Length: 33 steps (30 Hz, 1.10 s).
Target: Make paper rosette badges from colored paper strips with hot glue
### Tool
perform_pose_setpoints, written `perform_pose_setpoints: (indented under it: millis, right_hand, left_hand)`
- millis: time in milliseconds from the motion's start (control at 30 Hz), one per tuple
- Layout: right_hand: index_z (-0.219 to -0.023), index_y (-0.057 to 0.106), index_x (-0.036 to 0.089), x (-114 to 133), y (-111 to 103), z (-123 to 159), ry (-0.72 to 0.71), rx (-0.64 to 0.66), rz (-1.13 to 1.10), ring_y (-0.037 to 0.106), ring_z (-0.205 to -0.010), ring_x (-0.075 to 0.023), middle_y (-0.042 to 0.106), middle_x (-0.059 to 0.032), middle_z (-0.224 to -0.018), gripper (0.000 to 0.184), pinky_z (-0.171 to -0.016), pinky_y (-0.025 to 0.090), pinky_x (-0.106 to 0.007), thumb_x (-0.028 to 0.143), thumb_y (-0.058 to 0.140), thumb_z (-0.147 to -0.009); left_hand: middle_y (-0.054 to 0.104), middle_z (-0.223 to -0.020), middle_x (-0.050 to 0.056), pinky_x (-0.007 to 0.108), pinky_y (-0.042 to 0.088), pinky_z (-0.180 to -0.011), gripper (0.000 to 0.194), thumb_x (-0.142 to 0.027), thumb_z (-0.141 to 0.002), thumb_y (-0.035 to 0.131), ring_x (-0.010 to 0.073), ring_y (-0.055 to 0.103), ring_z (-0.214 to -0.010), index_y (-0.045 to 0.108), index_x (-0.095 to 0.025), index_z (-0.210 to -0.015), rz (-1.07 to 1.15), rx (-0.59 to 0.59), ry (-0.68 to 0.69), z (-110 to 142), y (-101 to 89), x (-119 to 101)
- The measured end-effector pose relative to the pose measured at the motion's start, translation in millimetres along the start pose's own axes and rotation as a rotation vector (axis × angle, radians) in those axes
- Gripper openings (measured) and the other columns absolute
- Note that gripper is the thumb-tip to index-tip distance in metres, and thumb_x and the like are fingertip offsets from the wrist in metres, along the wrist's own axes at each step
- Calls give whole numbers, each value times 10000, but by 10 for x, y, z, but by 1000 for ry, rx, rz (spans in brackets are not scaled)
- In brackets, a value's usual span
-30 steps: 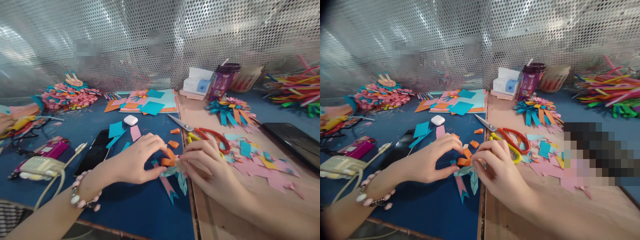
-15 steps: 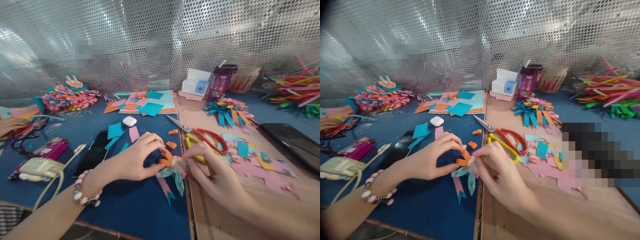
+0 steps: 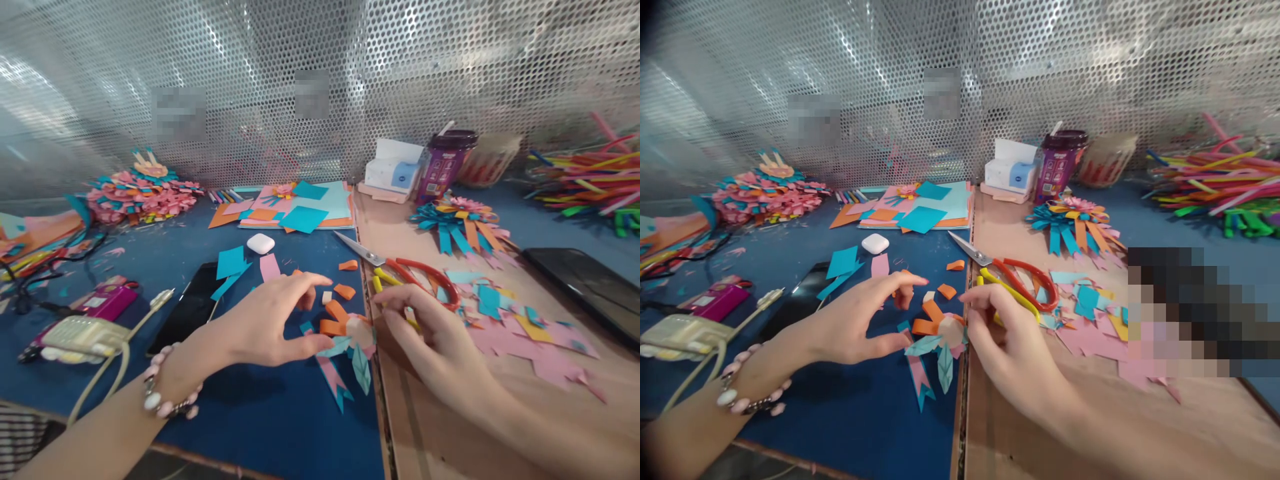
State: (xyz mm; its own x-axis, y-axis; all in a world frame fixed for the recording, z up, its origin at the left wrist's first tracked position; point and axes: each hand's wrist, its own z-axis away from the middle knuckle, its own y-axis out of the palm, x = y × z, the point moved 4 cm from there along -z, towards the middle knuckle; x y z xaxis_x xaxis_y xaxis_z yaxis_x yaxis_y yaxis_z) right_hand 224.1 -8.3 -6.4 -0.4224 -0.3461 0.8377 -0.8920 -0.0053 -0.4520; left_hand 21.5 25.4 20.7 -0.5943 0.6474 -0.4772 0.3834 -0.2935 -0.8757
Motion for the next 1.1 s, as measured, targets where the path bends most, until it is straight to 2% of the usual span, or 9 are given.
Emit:
perform_pose_setpoints:
  millis: [167, 333, 567, 767, 933, 1100]
  right_hand:
    - [-988, 574, 209, 81, 58, -37, -90, 44, 233, 516, -886, -221, 555, -67, -899, 176, -764, 504, -425, 323, 475, -899]
    - [-1043, 622, 193, 64, 139, -35, -192, 53, 408, 444, -1047, -284, 528, -114, -1086, 244, -874, 452, -510, 307, 574, -833]
    - [-962, 629, 199, 40, 158, -18, -204, 66, 438, 433, -1083, -294, 534, -111, -1114, 178, -897, 424, -522, 305, 570, -832]
    - [-962, 520, 227, 84, 106, -17, -172, 57, 324, 515, -990, -266, 592, -77, -1002, 125, -832, 458, -512, 274, 545, -848]
    - [-1056, 483, 261, 43, 86, 89, -55, 58, 175, 593, -889, -230, 595, -55, -963, 183, -749, 530, -441, 343, 508, -894]
    - [-1171, 455, 292, 52, 107, 156, -146, -22, 132, 598, -1004, -240, 600, -64, -1107, 303, -821, 545, -423, 329, 551, -886]
  left_hand:
    - [526, -1130, 105, 433, 411, -891, 833, -571, -749, 637, 251, 503, -988, 277, -215, -1410, -68, -15, 5, -10, 26, -3]
    - [510, -1172, 110, 466, 363, -959, 890, -508, -734, 680, 274, 439, -1066, 230, -224, -1447, -80, -23, 38, -22, 107, -60]
    - [525, -1123, 111, 478, 342, -970, 813, -455, -753, 666, 281, 436, -1052, 291, -198, -1427, -79, -52, 10, -50, 157, -116]
    - [514, -1178, 122, 495, 338, -983, 774, -425, -789, 641, 283, 441, -1073, 271, -196, -1429, -58, -76, 15, -42, 142, -99]
    - [471, -1297, 102, 450, 360, -1012, 813, -362, -809, 649, 252, 453, -1159, 175, -272, -1464, 206, -65, -7, 5, 122, -142]
    - [548, -1190, 85, 404, 425, -970, 712, -310, -832, 634, 226, 510, -1124, 259, -269, -1436, 428, -106, -28, -15, 139, -201]
